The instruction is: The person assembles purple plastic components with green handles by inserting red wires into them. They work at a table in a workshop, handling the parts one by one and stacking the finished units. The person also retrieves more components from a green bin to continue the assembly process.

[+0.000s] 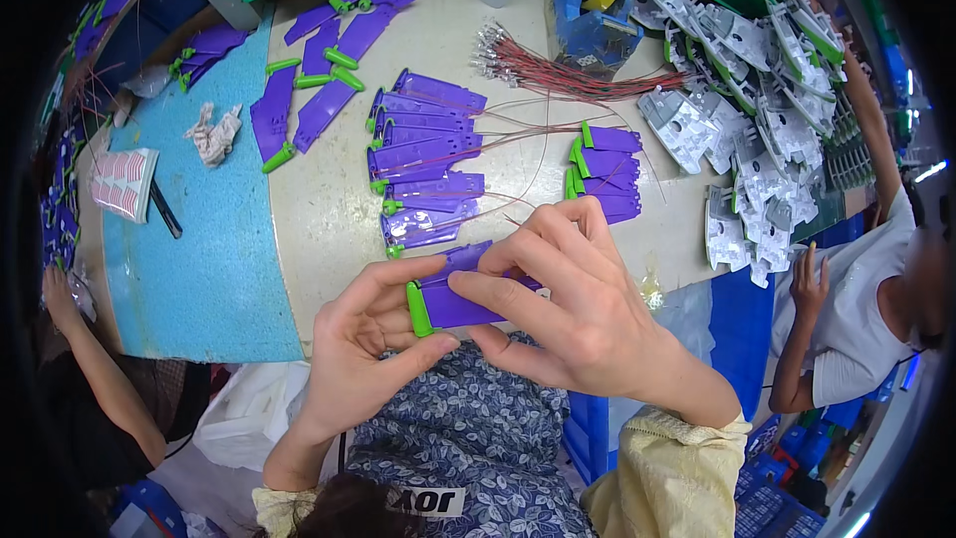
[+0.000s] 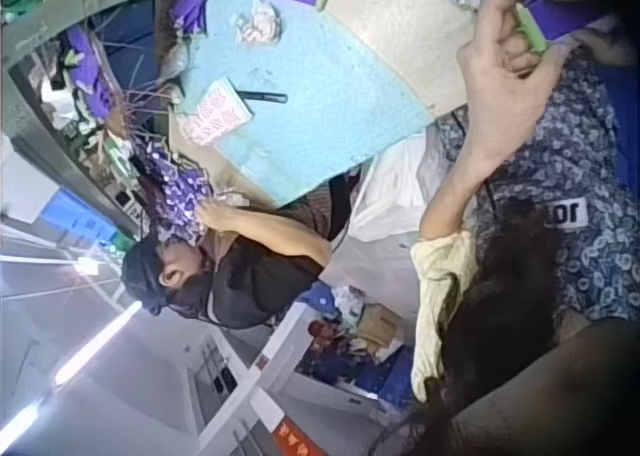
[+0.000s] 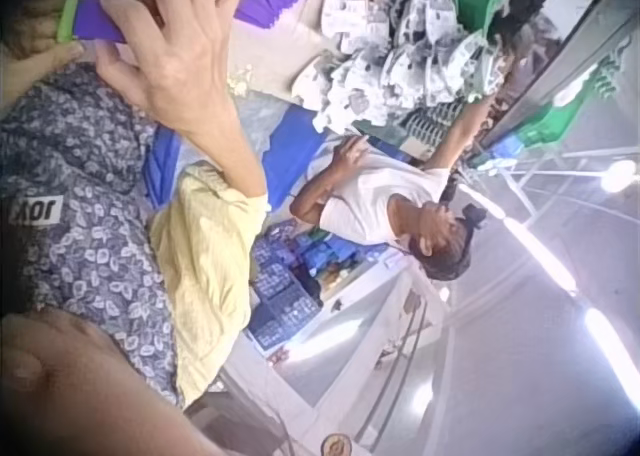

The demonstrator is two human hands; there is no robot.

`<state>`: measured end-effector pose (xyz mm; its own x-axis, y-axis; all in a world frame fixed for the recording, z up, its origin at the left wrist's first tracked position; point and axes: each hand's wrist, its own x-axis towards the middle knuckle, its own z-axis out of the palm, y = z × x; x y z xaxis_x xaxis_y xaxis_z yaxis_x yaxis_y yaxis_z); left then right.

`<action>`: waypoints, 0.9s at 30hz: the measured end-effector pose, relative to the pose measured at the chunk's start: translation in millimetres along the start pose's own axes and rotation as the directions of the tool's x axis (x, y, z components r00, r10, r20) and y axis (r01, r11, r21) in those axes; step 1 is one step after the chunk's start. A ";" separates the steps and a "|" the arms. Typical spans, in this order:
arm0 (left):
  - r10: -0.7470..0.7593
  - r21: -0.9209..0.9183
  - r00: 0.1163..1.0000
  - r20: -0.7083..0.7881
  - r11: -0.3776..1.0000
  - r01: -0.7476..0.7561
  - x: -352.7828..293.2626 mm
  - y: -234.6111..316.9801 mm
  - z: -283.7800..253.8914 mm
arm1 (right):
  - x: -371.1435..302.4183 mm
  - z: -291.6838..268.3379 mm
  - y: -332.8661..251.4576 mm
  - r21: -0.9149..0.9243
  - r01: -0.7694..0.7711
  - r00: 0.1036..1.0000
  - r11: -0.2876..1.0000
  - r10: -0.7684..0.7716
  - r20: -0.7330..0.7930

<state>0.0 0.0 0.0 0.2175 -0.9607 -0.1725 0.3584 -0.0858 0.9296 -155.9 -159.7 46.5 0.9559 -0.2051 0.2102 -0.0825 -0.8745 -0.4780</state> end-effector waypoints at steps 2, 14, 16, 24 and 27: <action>0.008 0.005 1.000 -0.003 1.000 -0.008 0.7 1.7 4.1 | 1.0 -2.4 1.3 -0.022 0.018 1.000 1.000 -0.018 0.007; 0.182 0.315 0.967 -0.178 0.942 -0.119 -4.7 -18.9 17.0 | 2.1 16.3 -5.0 0.140 -0.156 0.986 0.978 0.162 -0.035; 0.144 0.255 0.972 -0.187 0.962 -0.094 -5.0 -12.7 15.1 | 2.7 21.8 -6.1 0.281 -0.316 0.948 0.906 0.315 0.049; 0.094 0.003 0.962 -0.257 0.995 -0.097 -3.3 -25.5 12.6 | -5.5 22.1 5.3 0.352 -0.513 0.853 0.782 0.509 0.113; 0.071 -0.059 0.971 -0.230 0.994 -0.087 -2.2 -36.4 9.6 | -9.9 12.6 8.7 0.331 -0.571 0.816 0.751 0.563 0.131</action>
<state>-22.3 2.7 -30.3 0.4455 -0.8777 -0.1766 0.3913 0.0135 0.9202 -162.5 -159.7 29.5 0.7704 -0.6022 -0.2094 -0.5149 -0.3940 -0.7614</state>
